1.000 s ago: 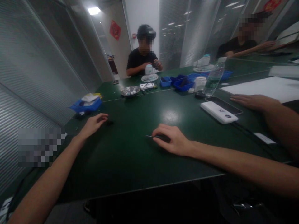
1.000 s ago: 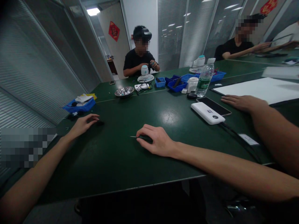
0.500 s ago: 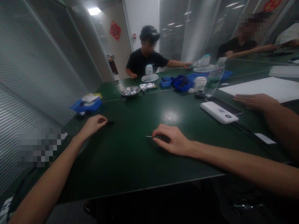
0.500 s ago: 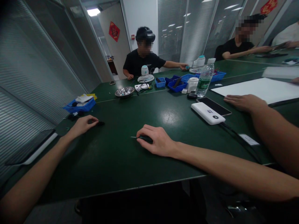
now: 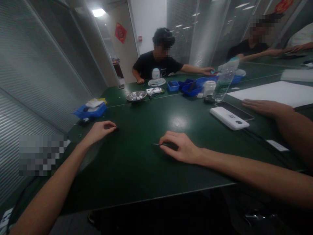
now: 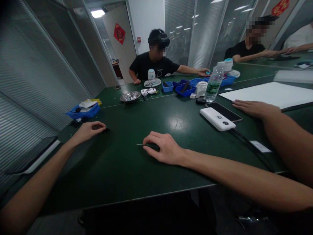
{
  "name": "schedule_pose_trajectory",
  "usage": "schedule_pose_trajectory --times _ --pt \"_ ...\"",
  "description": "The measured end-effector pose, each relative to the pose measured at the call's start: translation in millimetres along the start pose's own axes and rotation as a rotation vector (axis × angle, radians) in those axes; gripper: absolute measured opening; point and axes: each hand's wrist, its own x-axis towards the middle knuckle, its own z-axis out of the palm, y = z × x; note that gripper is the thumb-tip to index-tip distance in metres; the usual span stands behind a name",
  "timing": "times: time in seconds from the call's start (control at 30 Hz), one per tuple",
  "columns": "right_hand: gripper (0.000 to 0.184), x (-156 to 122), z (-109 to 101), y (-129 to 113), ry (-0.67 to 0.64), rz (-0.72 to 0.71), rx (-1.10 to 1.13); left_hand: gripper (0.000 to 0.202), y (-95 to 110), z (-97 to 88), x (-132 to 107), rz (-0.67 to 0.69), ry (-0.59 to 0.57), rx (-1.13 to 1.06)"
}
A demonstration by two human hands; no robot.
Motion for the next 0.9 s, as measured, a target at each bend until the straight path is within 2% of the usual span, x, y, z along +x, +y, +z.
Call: schedule_pose_trajectory --times 0.13,0.37,0.6,0.9 --pt "0.015 0 0 0 -0.002 -0.003 -0.014 0.046 1 1.1 -1 0.002 -0.019 0.010" --pt "0.015 1 0 -1 0.000 -0.002 -0.002 0.044 3 2.7 0 -0.043 0.023 -0.003" --pt "0.015 1 -1 0 -0.014 -0.002 -0.003 0.040 -9 4.8 8 -0.142 0.056 -0.024" --pt "0.016 -1 -1 0 -0.019 -0.004 -0.006 0.038 -13 14.2 14 -0.276 0.057 -0.238"
